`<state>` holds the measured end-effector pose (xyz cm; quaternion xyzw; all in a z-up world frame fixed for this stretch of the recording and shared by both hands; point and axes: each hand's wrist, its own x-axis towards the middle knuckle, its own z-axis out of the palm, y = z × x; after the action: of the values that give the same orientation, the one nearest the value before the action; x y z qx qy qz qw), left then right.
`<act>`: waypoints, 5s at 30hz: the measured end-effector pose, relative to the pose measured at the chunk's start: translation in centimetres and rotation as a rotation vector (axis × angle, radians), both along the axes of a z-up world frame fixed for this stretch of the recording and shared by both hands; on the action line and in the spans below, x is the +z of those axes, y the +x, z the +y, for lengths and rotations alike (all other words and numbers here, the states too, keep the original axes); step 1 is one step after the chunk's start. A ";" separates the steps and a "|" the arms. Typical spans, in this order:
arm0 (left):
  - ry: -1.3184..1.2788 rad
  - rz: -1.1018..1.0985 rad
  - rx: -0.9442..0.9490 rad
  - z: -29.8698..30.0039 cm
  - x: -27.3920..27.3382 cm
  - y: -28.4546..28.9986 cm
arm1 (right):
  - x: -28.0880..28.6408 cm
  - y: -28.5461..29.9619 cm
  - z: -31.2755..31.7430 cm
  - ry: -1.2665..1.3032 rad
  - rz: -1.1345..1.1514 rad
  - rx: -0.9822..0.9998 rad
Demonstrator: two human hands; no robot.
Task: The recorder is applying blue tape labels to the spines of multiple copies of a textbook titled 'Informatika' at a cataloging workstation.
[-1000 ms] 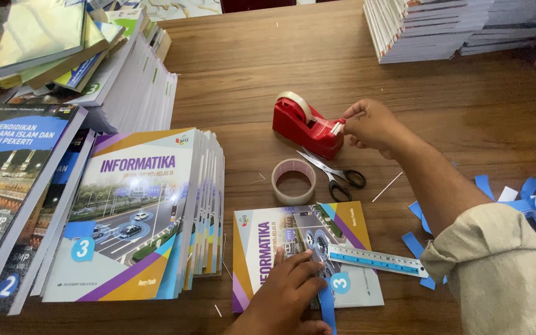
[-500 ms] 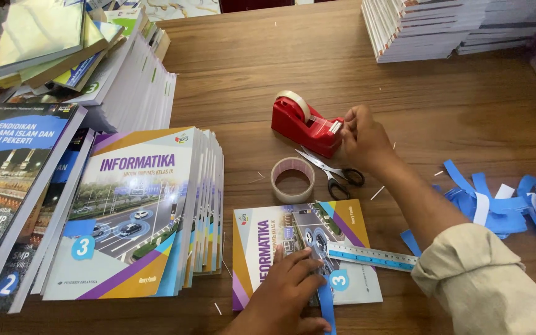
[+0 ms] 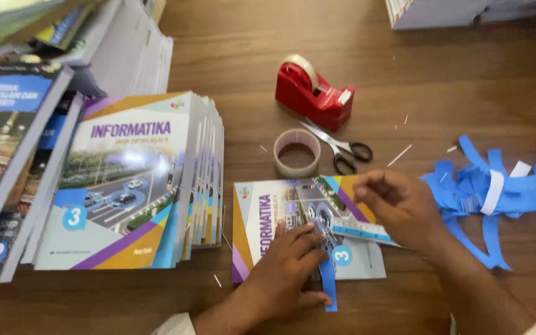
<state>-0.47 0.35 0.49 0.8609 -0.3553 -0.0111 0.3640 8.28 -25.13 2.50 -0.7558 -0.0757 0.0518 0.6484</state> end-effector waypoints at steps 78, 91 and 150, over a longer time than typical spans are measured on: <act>0.012 -0.039 0.092 -0.2 0.6 0.5 | -1.9 -7.0 1.3 -0.374 0.219 0.200; 0.034 -0.134 0.278 1.8 -0.3 2.8 | -4.0 -3.5 -3.3 -0.765 -0.432 0.102; -0.505 -0.159 0.345 2.1 1.3 2.6 | -2.7 -5.6 4.5 -0.251 -0.580 0.161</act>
<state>2.15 2.40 1.84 0.7890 -0.2226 0.2067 0.5340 2.70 -20.59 -0.15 -0.8047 -0.3098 -0.1055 0.4954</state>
